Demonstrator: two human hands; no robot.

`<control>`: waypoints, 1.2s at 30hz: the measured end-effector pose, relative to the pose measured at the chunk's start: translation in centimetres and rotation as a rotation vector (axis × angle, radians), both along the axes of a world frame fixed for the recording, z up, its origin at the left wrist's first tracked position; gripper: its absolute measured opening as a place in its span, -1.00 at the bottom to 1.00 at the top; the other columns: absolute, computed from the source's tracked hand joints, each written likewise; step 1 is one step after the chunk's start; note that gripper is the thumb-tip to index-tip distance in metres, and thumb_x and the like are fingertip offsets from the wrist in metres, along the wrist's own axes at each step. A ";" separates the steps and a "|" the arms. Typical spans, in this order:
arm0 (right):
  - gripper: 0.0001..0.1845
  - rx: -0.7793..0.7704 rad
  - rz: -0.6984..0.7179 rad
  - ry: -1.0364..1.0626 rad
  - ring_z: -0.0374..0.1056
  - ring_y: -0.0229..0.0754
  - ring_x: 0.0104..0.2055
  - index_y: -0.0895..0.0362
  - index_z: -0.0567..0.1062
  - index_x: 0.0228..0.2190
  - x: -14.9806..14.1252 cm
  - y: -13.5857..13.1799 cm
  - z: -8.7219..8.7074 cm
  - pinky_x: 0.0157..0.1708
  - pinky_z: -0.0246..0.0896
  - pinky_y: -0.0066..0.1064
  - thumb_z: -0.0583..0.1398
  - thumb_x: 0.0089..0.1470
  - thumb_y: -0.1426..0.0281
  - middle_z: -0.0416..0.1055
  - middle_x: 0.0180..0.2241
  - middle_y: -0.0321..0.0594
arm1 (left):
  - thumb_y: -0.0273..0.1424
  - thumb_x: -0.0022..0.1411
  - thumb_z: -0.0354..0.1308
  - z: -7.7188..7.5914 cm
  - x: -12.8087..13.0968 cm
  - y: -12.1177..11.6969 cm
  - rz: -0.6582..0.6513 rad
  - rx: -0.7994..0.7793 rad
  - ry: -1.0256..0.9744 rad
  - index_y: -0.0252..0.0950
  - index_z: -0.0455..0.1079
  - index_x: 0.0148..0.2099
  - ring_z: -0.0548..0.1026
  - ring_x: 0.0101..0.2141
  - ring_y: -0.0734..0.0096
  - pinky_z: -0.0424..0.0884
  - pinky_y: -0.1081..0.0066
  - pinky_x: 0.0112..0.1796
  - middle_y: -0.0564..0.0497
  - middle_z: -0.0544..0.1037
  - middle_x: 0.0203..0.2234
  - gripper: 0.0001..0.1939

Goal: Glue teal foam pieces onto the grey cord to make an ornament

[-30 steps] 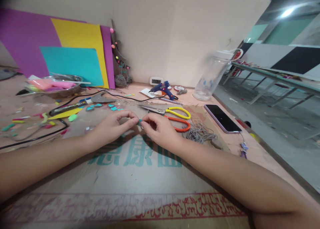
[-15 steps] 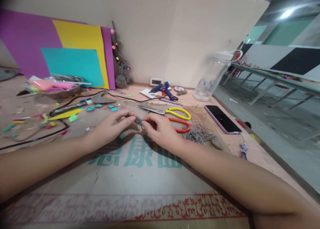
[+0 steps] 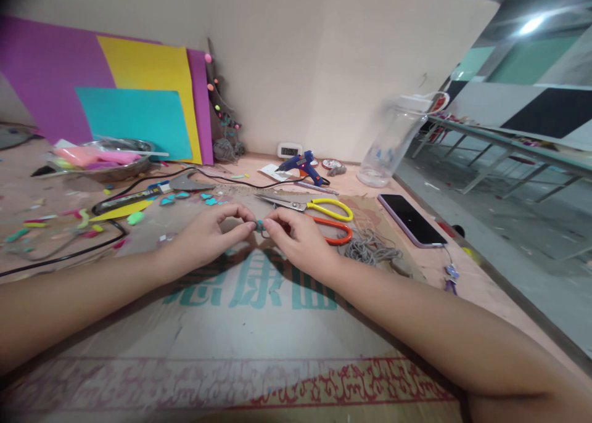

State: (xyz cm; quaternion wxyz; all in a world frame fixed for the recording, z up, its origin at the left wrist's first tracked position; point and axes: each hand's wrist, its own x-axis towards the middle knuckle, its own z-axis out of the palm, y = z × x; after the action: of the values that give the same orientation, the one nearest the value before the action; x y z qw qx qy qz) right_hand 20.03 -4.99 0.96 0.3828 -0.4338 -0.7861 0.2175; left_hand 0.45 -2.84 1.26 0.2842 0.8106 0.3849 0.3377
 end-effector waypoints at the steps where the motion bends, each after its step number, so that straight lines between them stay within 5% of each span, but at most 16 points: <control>1: -0.78 -0.006 0.003 -0.002 0.30 -0.26 -0.44 0.15 0.44 -0.40 0.0 0.0 0.0 -0.40 0.19 -0.44 0.08 0.20 0.32 0.40 -0.49 -0.29 | -0.33 0.24 0.05 0.0 0.0 0.0 -0.004 0.013 0.004 -0.29 0.39 -0.33 0.47 -0.28 0.35 0.32 0.40 -0.19 0.06 0.52 -0.39 -0.83; 13: -0.88 0.025 -0.013 -0.037 0.28 -0.28 -0.44 0.14 0.45 -0.44 -0.2 0.1 -0.3 -0.40 0.17 -0.45 0.14 0.12 0.42 0.40 -0.50 -0.32 | -0.29 0.25 0.08 -0.4 -0.1 0.0 -0.016 0.078 0.036 -0.27 0.42 -0.32 0.47 -0.27 0.34 0.31 0.40 -0.21 0.07 0.54 -0.38 -0.82; 25: -0.85 -0.039 -0.035 0.028 0.28 -0.28 -0.45 0.14 0.42 -0.43 -0.1 0.0 -0.1 -0.40 0.17 -0.45 0.12 0.16 0.37 0.37 -0.52 -0.32 | -0.26 0.21 0.08 0.0 0.0 -0.1 0.007 -0.040 0.051 -0.28 0.41 -0.30 0.47 -0.28 0.31 0.33 0.37 -0.20 0.06 0.54 -0.38 -0.80; 31: -0.66 -0.094 -0.007 0.102 0.23 -0.29 -0.46 0.13 0.42 -0.41 0.3 0.3 -0.6 -0.45 0.13 -0.45 -0.01 0.28 0.23 0.31 -0.49 -0.31 | -0.28 0.22 0.05 -0.1 0.2 0.2 0.019 -0.113 -0.022 -0.30 0.42 -0.33 0.46 -0.35 0.35 0.34 0.41 -0.28 0.04 0.53 -0.42 -0.79; 36: -0.83 -0.163 -0.038 0.170 0.23 -0.30 -0.48 0.14 0.44 -0.31 0.2 0.8 -1.1 -0.46 0.13 -0.46 0.14 0.16 0.29 0.34 -0.50 -0.33 | -0.24 0.22 0.07 -0.4 0.2 0.6 0.001 -0.159 -0.050 -0.32 0.42 -0.33 0.45 -0.37 0.37 0.33 0.42 -0.31 0.03 0.52 -0.43 -0.75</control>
State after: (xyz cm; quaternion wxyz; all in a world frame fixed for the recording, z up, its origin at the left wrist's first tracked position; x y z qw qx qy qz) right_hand 20.23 -4.23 -0.15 0.4157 -0.4584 -0.7220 0.3096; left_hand 0.67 -2.28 0.86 0.3571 0.7766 0.4035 0.3266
